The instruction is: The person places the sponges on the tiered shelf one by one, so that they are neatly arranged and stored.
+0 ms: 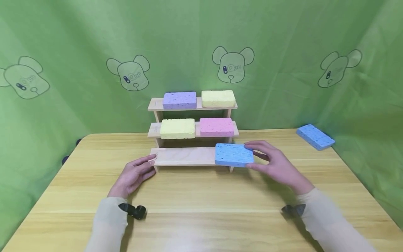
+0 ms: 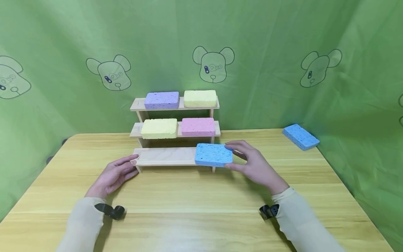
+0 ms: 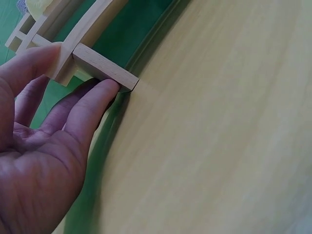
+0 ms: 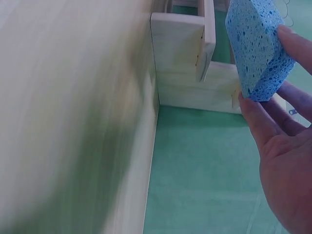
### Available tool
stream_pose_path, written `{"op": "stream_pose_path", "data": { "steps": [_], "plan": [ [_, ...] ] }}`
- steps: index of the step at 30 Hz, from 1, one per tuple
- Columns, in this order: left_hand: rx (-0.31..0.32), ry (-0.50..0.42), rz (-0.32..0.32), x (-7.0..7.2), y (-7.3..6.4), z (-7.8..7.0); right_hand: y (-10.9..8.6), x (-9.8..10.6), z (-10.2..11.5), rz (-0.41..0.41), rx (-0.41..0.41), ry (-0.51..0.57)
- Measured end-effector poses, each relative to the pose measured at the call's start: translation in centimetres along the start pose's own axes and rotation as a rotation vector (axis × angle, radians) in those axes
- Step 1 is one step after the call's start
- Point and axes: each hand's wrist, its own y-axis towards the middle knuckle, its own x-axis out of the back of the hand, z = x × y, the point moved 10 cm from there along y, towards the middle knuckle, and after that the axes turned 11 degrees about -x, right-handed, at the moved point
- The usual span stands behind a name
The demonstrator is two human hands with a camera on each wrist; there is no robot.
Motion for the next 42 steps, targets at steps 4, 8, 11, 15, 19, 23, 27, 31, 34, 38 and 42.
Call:
{"op": "stream_pose_path", "data": {
  "steps": [4,8,11,15,19,23,27,31,34,38,42],
  "plan": [
    [-0.002,-0.005,-0.002,0.0,0.1,-0.1,0.4,-0.5,0.3,-0.003,0.005,-0.003],
    [-0.003,-0.007,0.001,0.0,0.1,-0.1,0.7,-1.2,0.6,0.014,0.018,0.001],
    [-0.003,-0.003,0.007,0.0,0.2,-0.1,1.0,-1.9,1.0,0.032,0.027,0.012],
    [-0.001,-0.001,0.01,0.0,0.1,0.0,1.3,-3.0,1.3,0.055,0.02,0.011],
    [0.002,0.0,0.013,-0.1,0.0,0.0,1.8,-4.3,1.7,0.066,0.001,0.004],
    [0.002,0.007,0.018,-0.2,0.0,-0.1,2.3,-5.2,2.2,0.059,-0.006,-0.021],
    [0.008,0.009,0.019,-0.2,0.0,-0.1,2.7,-5.7,2.7,0.026,0.007,-0.098],
    [0.012,0.007,0.012,-0.2,0.0,-0.1,3.1,-6.3,3.1,0.021,0.024,-0.104],
    [0.016,0.006,0.011,-0.2,0.0,-0.1,3.4,-6.9,3.2,0.03,0.025,-0.095],
    [0.02,0.01,0.015,-0.2,0.0,-0.1,3.7,-7.6,3.5,0.035,0.019,-0.089],
    [0.018,0.011,0.018,-0.1,0.0,0.0,4.0,-8.1,3.7,0.041,0.01,-0.075]
  ]
}}
